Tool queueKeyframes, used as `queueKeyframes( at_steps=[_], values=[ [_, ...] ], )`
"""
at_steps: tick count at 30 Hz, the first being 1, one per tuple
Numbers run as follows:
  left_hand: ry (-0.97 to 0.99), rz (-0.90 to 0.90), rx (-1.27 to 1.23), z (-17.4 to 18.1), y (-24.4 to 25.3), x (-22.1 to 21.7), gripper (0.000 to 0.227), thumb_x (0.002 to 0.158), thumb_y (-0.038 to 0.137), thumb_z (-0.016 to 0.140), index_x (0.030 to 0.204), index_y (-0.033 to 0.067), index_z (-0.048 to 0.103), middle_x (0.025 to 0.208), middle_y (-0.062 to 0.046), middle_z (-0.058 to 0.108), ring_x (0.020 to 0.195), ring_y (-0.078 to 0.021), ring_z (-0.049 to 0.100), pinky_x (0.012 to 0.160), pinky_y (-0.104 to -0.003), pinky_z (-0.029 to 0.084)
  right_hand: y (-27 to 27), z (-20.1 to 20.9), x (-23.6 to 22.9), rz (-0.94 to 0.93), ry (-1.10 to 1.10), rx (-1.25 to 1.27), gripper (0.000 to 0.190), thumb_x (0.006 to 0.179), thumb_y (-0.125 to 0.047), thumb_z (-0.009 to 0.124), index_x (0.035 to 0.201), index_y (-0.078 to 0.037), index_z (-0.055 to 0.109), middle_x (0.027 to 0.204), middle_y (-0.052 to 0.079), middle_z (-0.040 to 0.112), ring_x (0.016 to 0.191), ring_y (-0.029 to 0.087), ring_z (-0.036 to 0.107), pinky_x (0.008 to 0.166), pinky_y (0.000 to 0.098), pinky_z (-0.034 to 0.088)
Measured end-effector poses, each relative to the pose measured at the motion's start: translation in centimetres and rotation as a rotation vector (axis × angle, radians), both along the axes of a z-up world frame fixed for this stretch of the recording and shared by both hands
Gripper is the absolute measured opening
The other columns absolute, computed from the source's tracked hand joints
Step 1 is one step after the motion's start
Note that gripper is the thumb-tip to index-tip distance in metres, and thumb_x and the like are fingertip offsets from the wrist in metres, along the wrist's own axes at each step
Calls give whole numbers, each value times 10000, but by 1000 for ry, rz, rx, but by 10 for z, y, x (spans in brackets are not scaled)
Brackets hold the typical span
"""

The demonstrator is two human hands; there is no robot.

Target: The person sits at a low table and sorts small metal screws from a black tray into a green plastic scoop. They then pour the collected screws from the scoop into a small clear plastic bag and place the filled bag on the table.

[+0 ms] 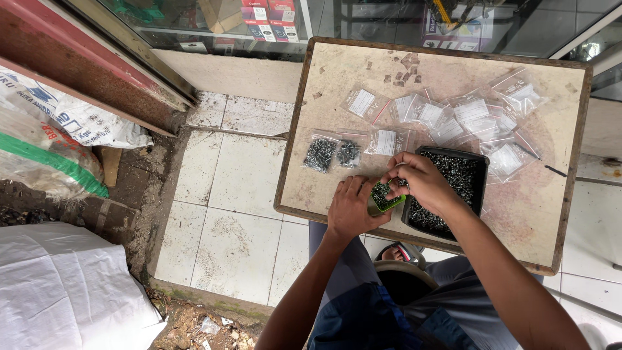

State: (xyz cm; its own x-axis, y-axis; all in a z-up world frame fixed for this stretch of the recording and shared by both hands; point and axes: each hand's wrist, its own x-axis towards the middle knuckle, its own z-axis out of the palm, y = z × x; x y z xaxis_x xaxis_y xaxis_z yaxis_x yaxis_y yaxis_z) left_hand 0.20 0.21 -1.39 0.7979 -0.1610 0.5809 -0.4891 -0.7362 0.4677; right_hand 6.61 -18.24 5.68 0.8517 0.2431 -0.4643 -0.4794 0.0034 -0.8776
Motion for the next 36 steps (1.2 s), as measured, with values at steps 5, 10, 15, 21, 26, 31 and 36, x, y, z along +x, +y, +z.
queueKeyframes(
  at_steps=[5, 10, 15, 21, 26, 31, 36],
  values=[
    [2, 2, -16, -1, -1, 0, 714, 673, 531, 830, 1253, 129, 721, 1001, -71, 599, 890, -299, 685, 763, -426, 538, 6, 43, -4, 315, -210, -478, 279, 987, 27, 465, 1130, 0, 703, 936, 247, 783, 612, 248, 641, 494, 416, 593],
    [4, 5, -31, -4, -1, 1, 723, 649, 509, 838, 1260, 140, 723, 1001, -66, 595, 888, -298, 689, 761, -426, 542, 10, 38, -8, 456, -352, -675, 298, 974, -33, 513, 1169, -110, 725, 931, 144, 851, 690, 280, 728, 603, 403, 560],
    [-4, -12, -30, 3, 0, 1, 740, 652, 497, 838, 1285, 135, 712, 1021, -73, 601, 881, -304, 686, 756, -437, 537, 10, 43, -12, 515, -350, -635, 506, 960, 17, 511, 1446, -100, 587, 1063, 192, 841, 661, 309, 740, 582, 418, 547],
    [-3, 2, -22, 4, 0, 0, 722, 659, 512, 836, 1243, 105, 719, 1015, -88, 611, 879, -307, 692, 761, -434, 541, 5, 54, -12, 468, -335, -508, 507, 955, 76, 500, 1433, -77, 570, 1114, 262, 810, 538, 218, 661, 502, 328, 514],
    [0, 9, -25, -6, -2, 1, 722, 652, 530, 829, 1236, 119, 720, 1022, -74, 609, 894, -296, 692, 767, -425, 538, 5, 38, -9, 396, -266, -432, 372, 978, 89, 413, 1277, -35, 596, 1107, 297, 791, 520, 257, 728, 452, 338, 608],
    [3, -7, -33, -4, -1, -1, 699, 669, 517, 840, 1221, 105, 727, 1026, -78, 614, 897, -306, 697, 756, -432, 540, 13, 34, -5, 243, -185, -315, 316, 1010, 78, 376, 1185, 13, 631, 1105, 343, 763, 579, 347, 773, 521, 439, 680],
    [-20, 20, -16, -3, -2, 1, 701, 662, 543, 824, 1210, 116, 731, 1003, -70, 609, 884, -287, 698, 753, -421, 540, 13, 18, 3, 231, -291, -338, 301, 983, 103, 406, 1089, 54, 683, 947, 304, 771, 487, 278, 729, 386, 364, 613]
  ],
)
